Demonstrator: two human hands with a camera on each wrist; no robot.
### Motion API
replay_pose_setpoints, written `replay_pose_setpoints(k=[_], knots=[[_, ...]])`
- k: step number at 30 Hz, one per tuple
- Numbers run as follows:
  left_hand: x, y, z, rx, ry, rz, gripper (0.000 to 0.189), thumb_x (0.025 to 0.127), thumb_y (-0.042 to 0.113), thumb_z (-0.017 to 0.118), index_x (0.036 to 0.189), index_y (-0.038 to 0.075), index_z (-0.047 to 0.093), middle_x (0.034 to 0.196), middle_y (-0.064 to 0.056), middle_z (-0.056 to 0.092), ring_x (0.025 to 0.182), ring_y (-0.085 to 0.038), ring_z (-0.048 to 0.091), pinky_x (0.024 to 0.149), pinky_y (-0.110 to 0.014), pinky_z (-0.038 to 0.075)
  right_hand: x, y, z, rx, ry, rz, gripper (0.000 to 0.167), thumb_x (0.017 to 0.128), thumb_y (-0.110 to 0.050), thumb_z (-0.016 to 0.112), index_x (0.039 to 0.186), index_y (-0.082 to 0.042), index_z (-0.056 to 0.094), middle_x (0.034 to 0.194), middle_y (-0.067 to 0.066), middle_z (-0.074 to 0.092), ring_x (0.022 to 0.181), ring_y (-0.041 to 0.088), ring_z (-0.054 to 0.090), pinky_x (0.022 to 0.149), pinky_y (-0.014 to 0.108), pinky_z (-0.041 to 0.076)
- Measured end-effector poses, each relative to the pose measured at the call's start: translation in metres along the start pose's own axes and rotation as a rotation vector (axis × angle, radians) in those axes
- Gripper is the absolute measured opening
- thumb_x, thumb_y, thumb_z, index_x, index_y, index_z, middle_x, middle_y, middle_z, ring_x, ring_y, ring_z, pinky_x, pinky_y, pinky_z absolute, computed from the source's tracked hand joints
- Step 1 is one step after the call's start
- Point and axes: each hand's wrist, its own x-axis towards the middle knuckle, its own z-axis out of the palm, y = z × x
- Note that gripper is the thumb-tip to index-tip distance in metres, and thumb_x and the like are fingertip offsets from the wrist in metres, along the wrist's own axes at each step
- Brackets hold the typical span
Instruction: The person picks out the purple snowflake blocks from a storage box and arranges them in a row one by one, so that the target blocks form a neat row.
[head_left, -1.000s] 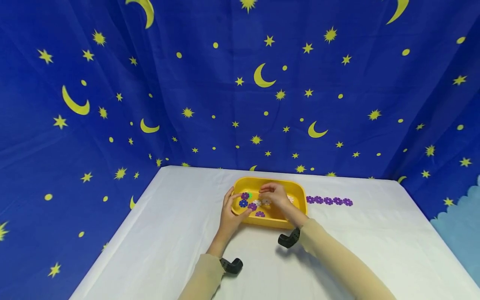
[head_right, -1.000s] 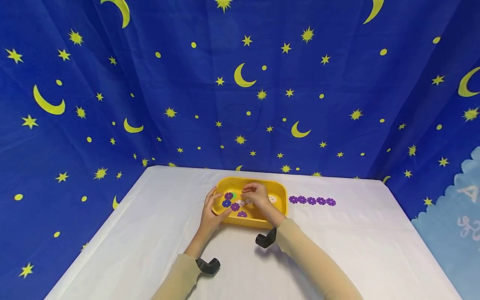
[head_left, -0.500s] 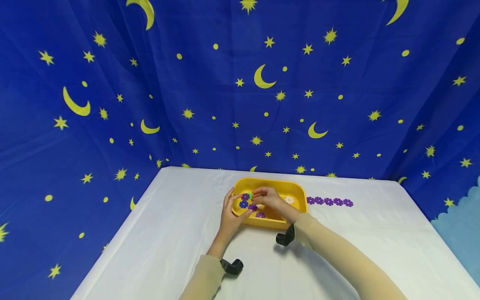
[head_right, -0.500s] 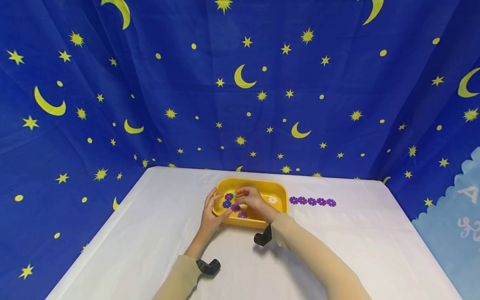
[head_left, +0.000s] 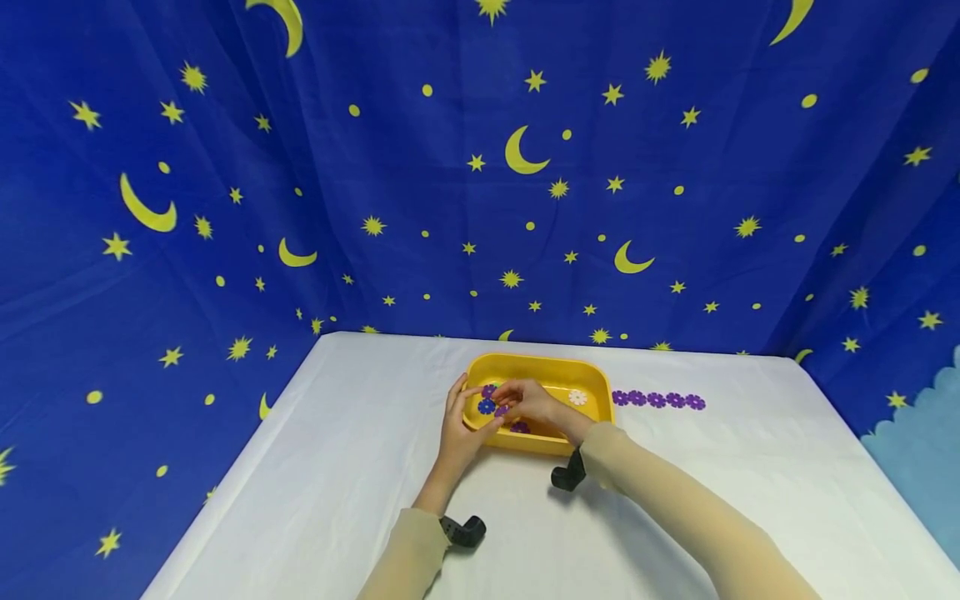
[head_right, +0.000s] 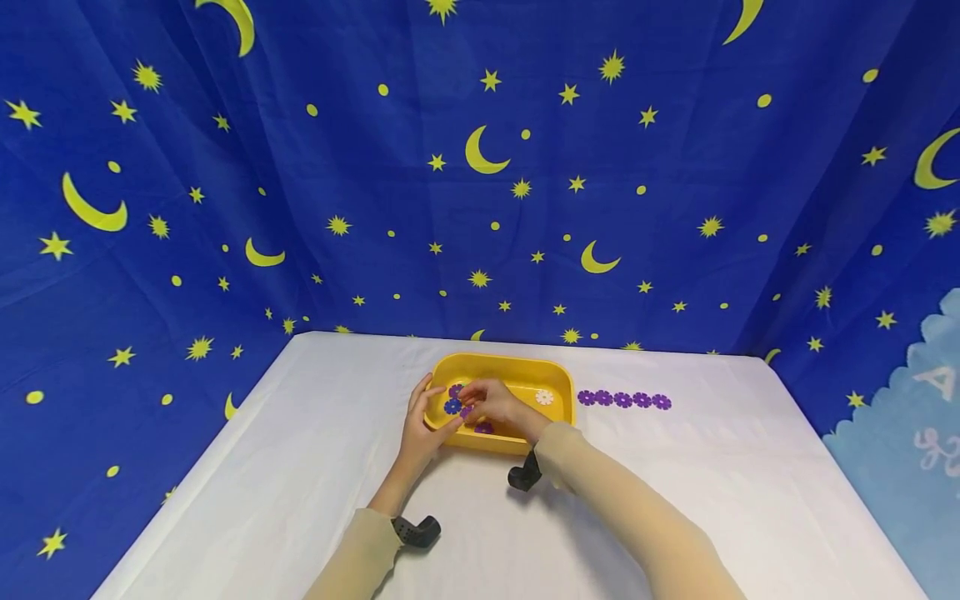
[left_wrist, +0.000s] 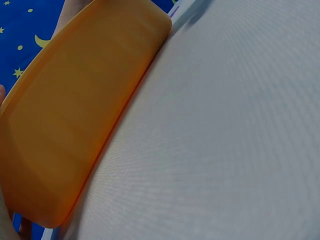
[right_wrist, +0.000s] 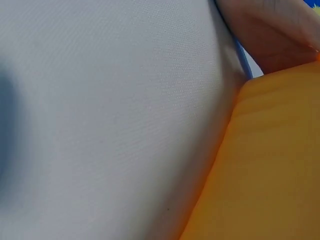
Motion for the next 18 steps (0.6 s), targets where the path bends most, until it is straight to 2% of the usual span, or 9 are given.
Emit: replay_pose_setpoints(k=[7, 11, 14, 18], knots=[[0.001, 0.004, 0.0, -0.001, -0.008, -0.021, 0.055, 0.076, 0.013, 0.078, 0.125, -0.001, 0.055, 0.156, -0.014, 0.025, 0.143, -0.041, 0.024, 0.116, -0.061, 0.017, -0.001, 0.001, 0.0, -0.148, -0.051, -0.093, 0.037, 0.075, 0.011, 0.069, 0.111, 0.009, 0.062, 0.108, 0.026, 0.065, 0.093, 0.024, 0.063, 0.087, 0.033, 0.057], [-0.002, 0.024, -0.003, -0.002, -0.023, -0.018, 0.054, 0.077, 0.011, 0.077, 0.123, -0.005, 0.054, 0.154, -0.022, 0.024, 0.142, -0.045, 0.024, 0.115, -0.062, 0.019, -0.003, 0.0, 0.001, -0.173, -0.06, -0.143, 0.037, 0.075, 0.01, 0.071, 0.11, 0.01, 0.062, 0.106, 0.027, 0.065, 0.092, 0.027, 0.062, 0.087, 0.035, 0.057], [-0.005, 0.037, -0.006, 0.007, -0.028, -0.011, 0.051, 0.077, 0.012, 0.077, 0.121, -0.003, 0.055, 0.153, -0.024, 0.026, 0.14, -0.045, 0.027, 0.114, -0.062, 0.022, -0.005, -0.002, 0.002, -0.21, -0.061, -0.175, 0.034, 0.076, 0.007, 0.072, 0.109, 0.011, 0.062, 0.105, 0.026, 0.065, 0.093, 0.031, 0.062, 0.09, 0.039, 0.055], [-0.005, 0.04, -0.005, 0.003, -0.021, -0.011, 0.048, 0.077, 0.008, 0.076, 0.12, -0.001, 0.056, 0.152, -0.025, 0.026, 0.14, -0.046, 0.027, 0.114, -0.061, 0.023, -0.007, -0.004, 0.004, -0.256, -0.04, -0.183, 0.032, 0.077, 0.003, 0.073, 0.107, 0.009, 0.063, 0.102, 0.024, 0.066, 0.093, 0.032, 0.062, 0.091, 0.04, 0.055]])
